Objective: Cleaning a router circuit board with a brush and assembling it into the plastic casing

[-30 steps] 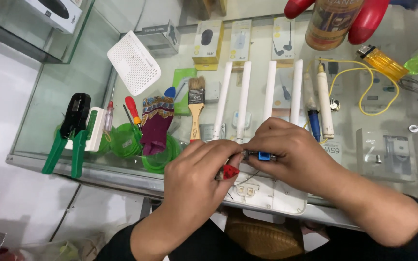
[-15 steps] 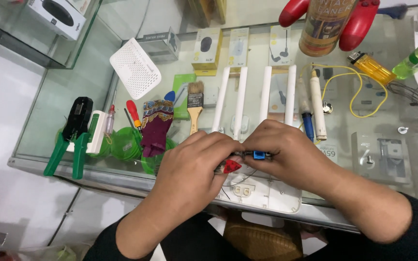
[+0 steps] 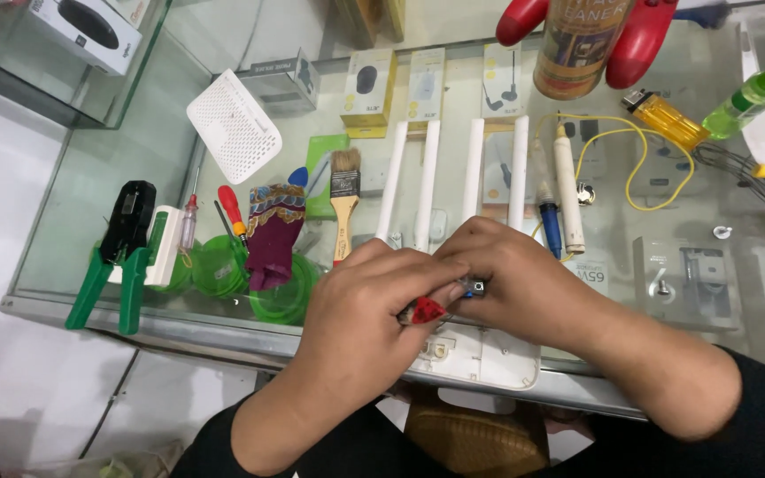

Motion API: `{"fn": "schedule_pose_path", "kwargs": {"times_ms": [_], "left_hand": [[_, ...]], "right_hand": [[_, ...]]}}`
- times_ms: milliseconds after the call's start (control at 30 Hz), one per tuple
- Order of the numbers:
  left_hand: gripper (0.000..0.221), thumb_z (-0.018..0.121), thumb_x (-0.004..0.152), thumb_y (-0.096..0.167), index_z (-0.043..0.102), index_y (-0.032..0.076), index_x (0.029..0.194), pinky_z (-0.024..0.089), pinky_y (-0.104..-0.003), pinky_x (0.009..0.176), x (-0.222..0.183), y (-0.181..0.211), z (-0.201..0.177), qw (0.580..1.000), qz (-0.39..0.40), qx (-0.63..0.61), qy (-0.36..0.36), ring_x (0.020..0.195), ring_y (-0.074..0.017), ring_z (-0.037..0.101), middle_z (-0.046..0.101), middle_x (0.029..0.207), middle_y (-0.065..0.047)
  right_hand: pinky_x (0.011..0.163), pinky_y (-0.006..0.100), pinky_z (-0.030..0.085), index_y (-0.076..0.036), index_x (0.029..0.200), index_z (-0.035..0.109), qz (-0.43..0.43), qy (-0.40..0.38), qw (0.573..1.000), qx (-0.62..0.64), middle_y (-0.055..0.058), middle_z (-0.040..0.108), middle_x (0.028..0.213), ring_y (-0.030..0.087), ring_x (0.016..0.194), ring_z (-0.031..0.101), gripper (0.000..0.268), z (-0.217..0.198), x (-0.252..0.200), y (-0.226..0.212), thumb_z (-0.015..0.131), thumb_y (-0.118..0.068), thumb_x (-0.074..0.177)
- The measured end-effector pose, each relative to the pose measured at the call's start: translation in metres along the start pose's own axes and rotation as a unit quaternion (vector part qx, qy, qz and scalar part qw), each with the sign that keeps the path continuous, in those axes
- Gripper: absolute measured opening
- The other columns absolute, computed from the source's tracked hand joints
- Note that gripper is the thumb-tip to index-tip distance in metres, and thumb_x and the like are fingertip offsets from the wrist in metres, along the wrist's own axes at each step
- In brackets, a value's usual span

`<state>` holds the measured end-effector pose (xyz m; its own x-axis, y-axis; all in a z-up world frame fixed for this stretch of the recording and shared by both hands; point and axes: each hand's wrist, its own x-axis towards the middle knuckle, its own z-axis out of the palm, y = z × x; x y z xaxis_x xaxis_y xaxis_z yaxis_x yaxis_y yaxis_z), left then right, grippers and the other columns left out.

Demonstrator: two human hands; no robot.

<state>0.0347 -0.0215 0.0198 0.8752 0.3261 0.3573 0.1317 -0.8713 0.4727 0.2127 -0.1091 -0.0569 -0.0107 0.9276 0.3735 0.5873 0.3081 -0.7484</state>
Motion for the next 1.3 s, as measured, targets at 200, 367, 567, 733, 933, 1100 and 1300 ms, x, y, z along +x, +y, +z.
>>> {"fn": "schedule_pose_path", "kwargs": {"times_ms": [200, 367, 567, 733, 933, 1100, 1300], "left_hand": [[0.051, 0.065, 0.066, 0.004, 0.071, 0.023, 0.113, 0.051, -0.04, 0.063, 0.003, 0.004, -0.007, 0.995, 0.017, 0.074, -0.062, 0.085, -0.0262, 0.06, 0.073, 0.102, 0.006], [0.064, 0.067, 0.055, 0.001, 0.069, 0.019, 0.117, 0.049, -0.041, 0.049, 0.002, 0.005, -0.007, 0.985, 0.051, 0.155, -0.063, 0.081, -0.0249, 0.06, 0.072, 0.099, 0.005], [0.049, 0.065, 0.064, 0.006, 0.071, 0.019, 0.111, 0.045, -0.039, 0.046, 0.004, 0.013, -0.005, 0.966, 0.1, 0.237, -0.026, 0.074, -0.0218, 0.058, 0.065, 0.086, 0.005], [0.033, 0.067, 0.07, 0.012, 0.07, 0.021, 0.102, 0.044, -0.037, 0.041, 0.006, 0.012, -0.003, 0.955, 0.107, 0.275, -0.035, 0.076, -0.0206, 0.056, 0.06, 0.084, 0.006], [0.01, 0.067, 0.082, 0.01, 0.062, 0.019, 0.082, 0.041, -0.037, 0.051, 0.003, 0.015, 0.001, 0.946, 0.125, 0.298, -0.026, 0.072, -0.0203, 0.055, 0.057, 0.076, 0.003], [0.016, 0.071, 0.075, 0.01, 0.061, 0.022, 0.079, 0.042, -0.036, 0.05, 0.0, 0.02, 0.006, 0.937, 0.112, 0.329, -0.039, 0.071, -0.0195, 0.055, 0.06, 0.075, 0.004], [0.035, 0.072, 0.073, 0.016, 0.065, 0.021, 0.108, 0.05, -0.047, 0.05, 0.009, 0.017, -0.011, 0.956, 0.044, 0.263, -0.124, 0.081, -0.0273, 0.062, 0.068, 0.091, 0.002]], "right_hand": [[0.078, 0.035, 0.048, -0.019, 0.093, 0.078, 0.001, -0.004, 1.0, -0.018, -0.006, 0.077, 0.093, 0.02, 0.09, 0.062, 0.017, 0.003, 0.0, 0.005, 0.083, -0.019, 0.077], [0.077, 0.033, 0.049, -0.018, 0.09, 0.078, 0.005, 0.001, 1.0, -0.013, -0.007, 0.078, 0.085, 0.018, 0.086, 0.065, 0.019, 0.001, 0.003, 0.001, 0.086, -0.016, 0.072], [0.085, 0.036, 0.048, -0.021, 0.087, 0.079, 0.029, -0.004, 0.999, -0.026, -0.005, 0.078, 0.091, 0.017, 0.093, 0.069, 0.026, 0.008, -0.003, 0.014, 0.084, -0.014, 0.062], [0.089, 0.036, 0.04, -0.021, 0.081, 0.077, 0.053, 0.002, 0.998, -0.045, -0.006, 0.076, 0.087, 0.012, 0.093, 0.07, 0.018, 0.009, -0.005, 0.016, 0.088, -0.02, 0.067], [0.09, 0.035, 0.04, -0.02, 0.076, 0.076, 0.053, 0.01, 0.997, -0.048, -0.006, 0.076, 0.084, 0.01, 0.092, 0.07, 0.01, 0.013, -0.004, 0.015, 0.081, -0.017, 0.068], [0.089, 0.036, 0.042, -0.017, 0.072, 0.072, 0.058, -0.001, 0.998, -0.039, -0.004, 0.076, 0.081, 0.011, 0.091, 0.071, 0.009, 0.013, -0.005, 0.011, 0.074, -0.008, 0.069], [0.087, 0.035, 0.044, -0.017, 0.073, 0.071, 0.061, 0.003, 0.997, -0.039, -0.002, 0.075, 0.088, 0.015, 0.094, 0.07, 0.006, 0.016, -0.003, 0.016, 0.077, -0.015, 0.074]]}}
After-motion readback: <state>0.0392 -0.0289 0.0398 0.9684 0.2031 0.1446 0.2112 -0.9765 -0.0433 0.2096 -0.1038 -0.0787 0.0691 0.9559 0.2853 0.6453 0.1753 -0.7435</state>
